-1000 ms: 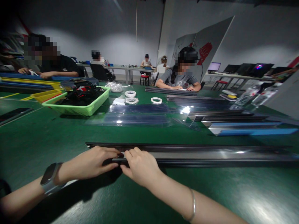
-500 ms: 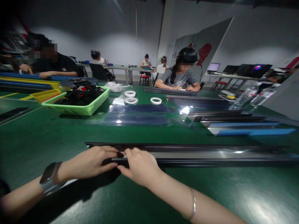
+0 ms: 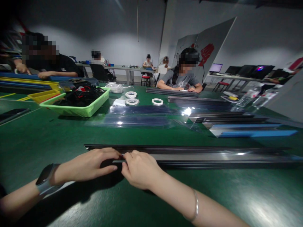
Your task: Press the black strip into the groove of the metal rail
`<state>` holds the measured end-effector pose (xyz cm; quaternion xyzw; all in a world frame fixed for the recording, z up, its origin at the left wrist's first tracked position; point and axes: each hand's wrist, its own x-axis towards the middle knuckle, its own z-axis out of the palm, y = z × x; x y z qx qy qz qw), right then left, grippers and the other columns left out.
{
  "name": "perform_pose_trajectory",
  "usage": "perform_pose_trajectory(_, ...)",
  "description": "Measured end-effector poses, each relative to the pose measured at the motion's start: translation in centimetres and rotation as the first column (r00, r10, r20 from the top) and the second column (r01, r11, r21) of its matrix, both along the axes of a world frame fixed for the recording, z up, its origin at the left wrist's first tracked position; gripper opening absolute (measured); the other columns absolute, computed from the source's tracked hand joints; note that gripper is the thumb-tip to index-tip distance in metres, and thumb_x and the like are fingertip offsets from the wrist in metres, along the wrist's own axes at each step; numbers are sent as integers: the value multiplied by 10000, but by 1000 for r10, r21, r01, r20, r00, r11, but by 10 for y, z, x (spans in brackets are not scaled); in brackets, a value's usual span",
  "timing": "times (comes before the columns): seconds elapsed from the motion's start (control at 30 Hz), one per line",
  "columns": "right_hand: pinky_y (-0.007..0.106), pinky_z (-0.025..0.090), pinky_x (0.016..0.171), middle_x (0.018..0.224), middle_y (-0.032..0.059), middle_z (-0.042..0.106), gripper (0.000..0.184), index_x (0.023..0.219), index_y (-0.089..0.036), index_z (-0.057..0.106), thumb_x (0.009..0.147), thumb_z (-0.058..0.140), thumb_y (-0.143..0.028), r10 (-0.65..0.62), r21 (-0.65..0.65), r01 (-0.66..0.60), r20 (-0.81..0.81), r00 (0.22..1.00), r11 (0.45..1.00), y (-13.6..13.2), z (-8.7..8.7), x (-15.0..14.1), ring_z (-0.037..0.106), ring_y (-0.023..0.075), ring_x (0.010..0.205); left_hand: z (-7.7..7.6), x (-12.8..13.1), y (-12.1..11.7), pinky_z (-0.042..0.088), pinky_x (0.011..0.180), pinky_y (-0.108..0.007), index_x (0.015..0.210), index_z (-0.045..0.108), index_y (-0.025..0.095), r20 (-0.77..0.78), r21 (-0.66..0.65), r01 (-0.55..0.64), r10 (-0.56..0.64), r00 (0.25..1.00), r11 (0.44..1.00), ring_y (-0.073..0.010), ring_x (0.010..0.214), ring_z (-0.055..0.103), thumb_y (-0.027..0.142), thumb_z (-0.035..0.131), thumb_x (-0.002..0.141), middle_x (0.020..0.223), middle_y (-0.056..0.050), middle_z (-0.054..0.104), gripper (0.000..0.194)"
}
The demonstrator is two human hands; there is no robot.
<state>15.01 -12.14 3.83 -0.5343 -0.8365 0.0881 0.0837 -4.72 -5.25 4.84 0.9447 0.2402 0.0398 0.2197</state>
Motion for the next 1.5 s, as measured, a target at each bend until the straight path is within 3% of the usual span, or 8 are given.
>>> perform_pose_trajectory(0.13, 300, 410, 790, 909, 89, 626, 273, 1002, -145, 566, 883, 365, -286, 36, -10, -36, 9, 999, 999, 1, 3, 0, 580, 194, 862, 0, 0, 0, 423, 899, -310, 1145, 554, 239, -26, -5, 15, -15, 1000, 1000, -200, 1011, 567, 375, 474, 871, 1115, -38, 596, 316)
perform_pose_trajectory(0.33, 298, 428, 701, 884, 64, 624, 302, 997, -190, 557, 884, 365, -395, -79, 25, 79, 1, 997, 997, -2, -3, 0, 600, 201, 800, -2, 0, -1, 418, 903, -328, 1153, 535, 231, -55, 43, 9, -6, 998, 999, -209, 992, 571, 371, 486, 862, 1085, -46, 600, 327)
perform_pose_trajectory(0.53, 286, 424, 696, 889, 62, 631, 300, 1009, -191, 557, 879, 394, -405, -54, 20, 53, 15, 998, 998, -2, -2, -1, 603, 194, 802, -2, 0, -2, 440, 853, -309, 1152, 521, 229, -22, 12, -25, 26, 999, 1000, -199, 969, 578, 377, 458, 875, 1082, -45, 592, 321)
perform_pose_trajectory(0.7, 283, 421, 695, 882, 52, 634, 341, 1006, -209, 565, 918, 311, -420, -116, 26, 117, -33, 993, 993, -2, -3, -1, 610, 188, 817, -3, 0, -2, 446, 827, -326, 1128, 534, 230, -67, 47, -28, 32, 997, 999, -211, 930, 585, 389, 466, 869, 1026, -42, 601, 311)
perform_pose_trajectory(1.27, 274, 410, 645, 831, 40, 660, 386, 944, -218, 592, 929, 288, -456, -126, 23, 127, -18, 992, 992, -1, -4, -3, 625, 187, 766, 0, 1, -3, 438, 818, -297, 1122, 517, 238, -23, -7, -37, 37, 999, 999, -195, 927, 584, 383, 429, 891, 1031, -33, 594, 288)
perform_pose_trajectory(1.5, 261, 384, 622, 810, 35, 666, 445, 868, -210, 596, 947, 222, -437, -166, 14, 166, -37, 985, 986, 0, -1, -3, 624, 173, 741, 0, 1, -3, 442, 754, -276, 1027, 557, 224, -38, -10, -44, 44, 998, 999, -189, 850, 599, 399, 415, 892, 932, -26, 613, 262)
